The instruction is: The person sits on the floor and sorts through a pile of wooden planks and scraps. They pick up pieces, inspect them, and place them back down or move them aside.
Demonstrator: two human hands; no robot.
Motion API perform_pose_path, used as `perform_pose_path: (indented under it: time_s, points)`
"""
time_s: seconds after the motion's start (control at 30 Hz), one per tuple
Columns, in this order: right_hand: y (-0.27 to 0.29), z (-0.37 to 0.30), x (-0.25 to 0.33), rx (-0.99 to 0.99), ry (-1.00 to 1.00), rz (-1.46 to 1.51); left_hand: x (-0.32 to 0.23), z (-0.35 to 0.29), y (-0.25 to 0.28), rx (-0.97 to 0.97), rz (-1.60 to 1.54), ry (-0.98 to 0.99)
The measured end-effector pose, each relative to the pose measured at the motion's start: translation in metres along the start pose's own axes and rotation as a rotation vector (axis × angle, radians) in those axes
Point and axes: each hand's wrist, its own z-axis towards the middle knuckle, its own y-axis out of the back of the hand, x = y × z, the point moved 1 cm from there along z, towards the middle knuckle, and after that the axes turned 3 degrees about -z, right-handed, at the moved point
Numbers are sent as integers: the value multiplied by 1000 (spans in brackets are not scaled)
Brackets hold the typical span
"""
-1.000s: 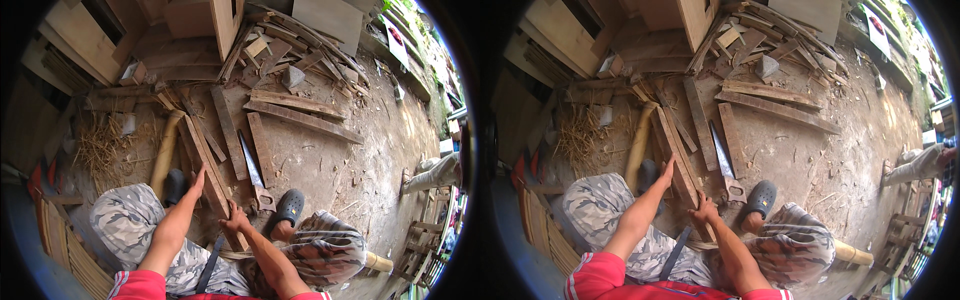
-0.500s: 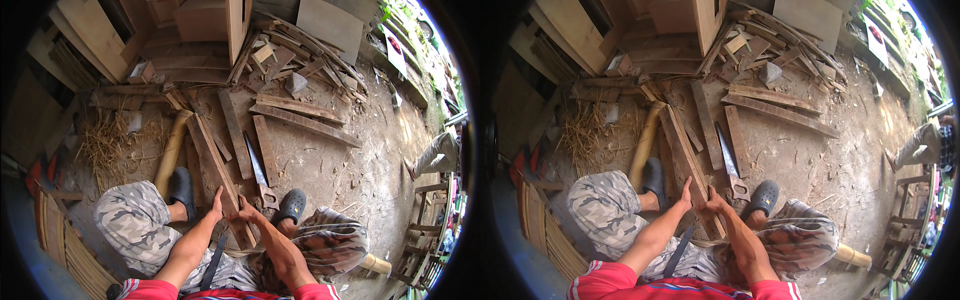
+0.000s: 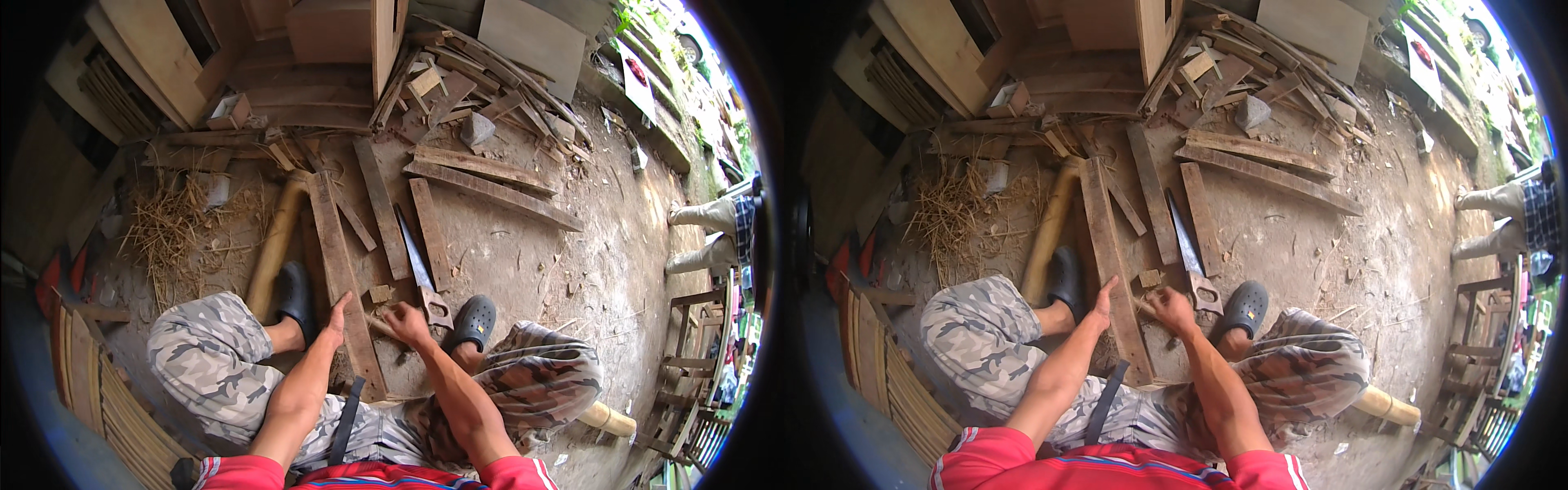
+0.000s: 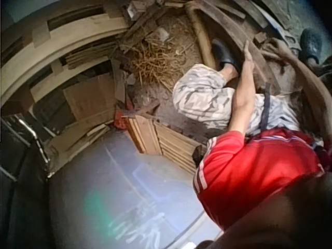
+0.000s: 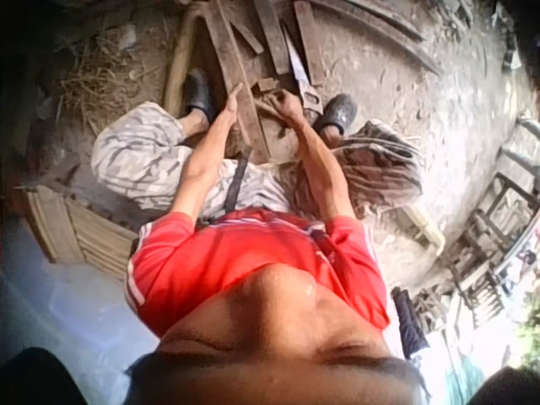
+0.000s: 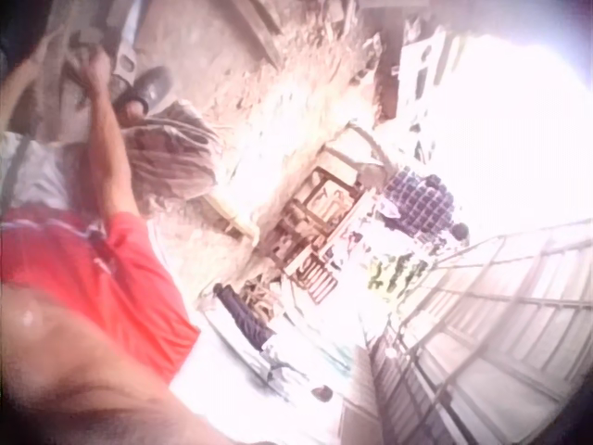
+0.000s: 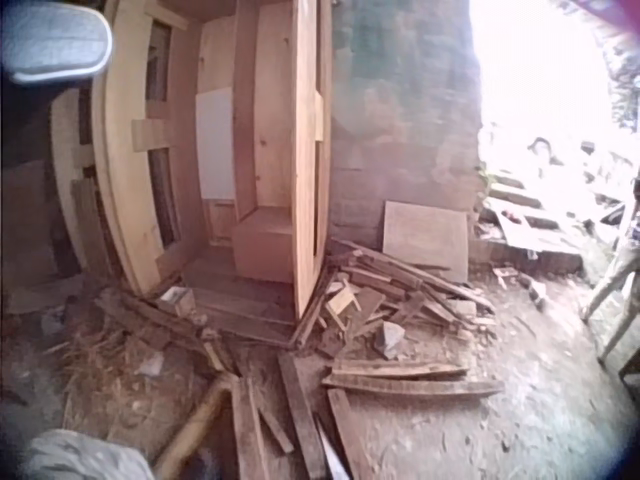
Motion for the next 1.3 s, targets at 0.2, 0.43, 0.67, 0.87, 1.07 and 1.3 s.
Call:
perform_pose_path:
  time_s: [0.2, 0.43, 0.67, 0.87, 1.07, 1.3]
  points:
    - [18, 3, -32, -459, -131, -389, -5, 11, 24, -168, 279, -93]
    - [16, 8, -42, -262, -396, -356, -5, 6, -6, -422, 613, -200]
    - [9, 9, -40, -172, -386, -384, 23, 27, 0, -537, 779, -91]
    - [19, 3, -34, -158, -370, -343, 33, 20, -18, -562, 815, -123]
    - [18, 6, -40, -160, -468, -232, 48, 13, -42, -324, 454, -323]
    - [0, 31, -19, -374, -710, -264, 30, -14, -53, -154, 246, -357]
